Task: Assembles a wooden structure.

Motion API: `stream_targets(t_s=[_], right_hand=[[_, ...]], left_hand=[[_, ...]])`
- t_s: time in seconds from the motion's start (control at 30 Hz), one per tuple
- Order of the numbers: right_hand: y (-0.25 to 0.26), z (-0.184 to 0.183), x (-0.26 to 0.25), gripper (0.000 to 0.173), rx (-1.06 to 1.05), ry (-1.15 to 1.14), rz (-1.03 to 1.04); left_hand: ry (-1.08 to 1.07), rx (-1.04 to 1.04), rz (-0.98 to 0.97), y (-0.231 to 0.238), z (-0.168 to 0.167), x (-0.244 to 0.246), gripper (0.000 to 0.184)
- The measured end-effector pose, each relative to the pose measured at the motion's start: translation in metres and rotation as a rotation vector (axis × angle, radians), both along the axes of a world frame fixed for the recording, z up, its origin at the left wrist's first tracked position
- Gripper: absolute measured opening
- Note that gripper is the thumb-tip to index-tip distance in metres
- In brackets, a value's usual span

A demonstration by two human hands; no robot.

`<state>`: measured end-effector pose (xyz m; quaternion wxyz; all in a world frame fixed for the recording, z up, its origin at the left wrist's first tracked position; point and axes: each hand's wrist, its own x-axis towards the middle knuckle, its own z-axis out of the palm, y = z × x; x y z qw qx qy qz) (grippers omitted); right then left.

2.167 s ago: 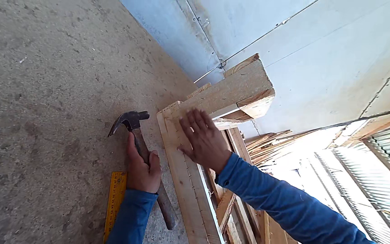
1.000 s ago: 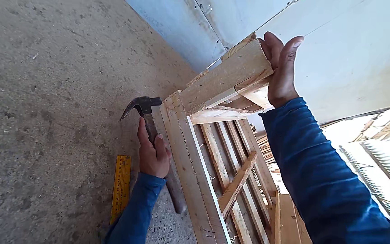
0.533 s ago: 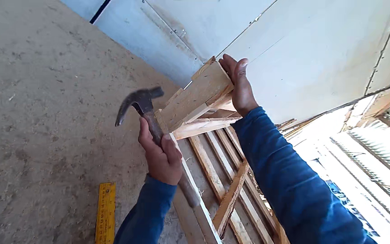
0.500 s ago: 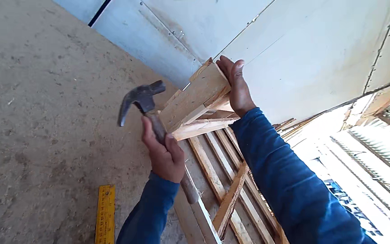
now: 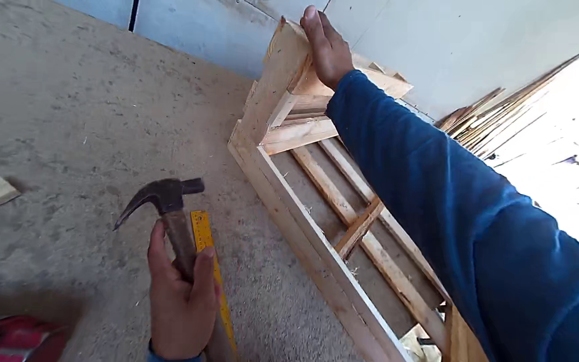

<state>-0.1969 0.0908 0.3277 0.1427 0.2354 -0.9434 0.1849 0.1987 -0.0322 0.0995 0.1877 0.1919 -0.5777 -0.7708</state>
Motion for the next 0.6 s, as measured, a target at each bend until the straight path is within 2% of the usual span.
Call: stream_targets(t_s=[0.1,0.2,0.27,0.33,0.4,0.5,0.6], right_hand=[[0.004,-0.006,0.016,0.071,-0.055,0.044,-0.007],[0.019,-0.045,0.052,0.076,0.003,0.304,0.134],[0.034,-0.089,0.102,0.078,0.192,0.46,0.229],[0.044,-0.139,0.133,0.075,0.469,0.432,0.343],[0.053,-0.181,0.138,0.079,0.721,0.324,0.41],[0.052,-0.208,0.116,0.09,0.975,0.287,0.406],[0.038,-0.214,0.094,0.097,1.095,0.231,0.414]], left_hand=[[-0.115,-0.037,-0.008,-0.008,-0.009,0.04,0.087],[-0.168,-0.135,-0.051,-0.014,-0.037,0.072,0.089],[-0.21,-0.246,-0.112,-0.023,-0.059,0.089,0.089],[-0.259,-0.366,-0.174,-0.033,-0.075,0.1,0.09],[-0.296,-0.477,-0.257,-0.043,-0.091,0.109,0.089],[-0.323,-0.49,-0.369,-0.052,-0.109,0.105,0.09],[-0.321,-0.436,-0.393,-0.055,-0.114,0.096,0.094]])
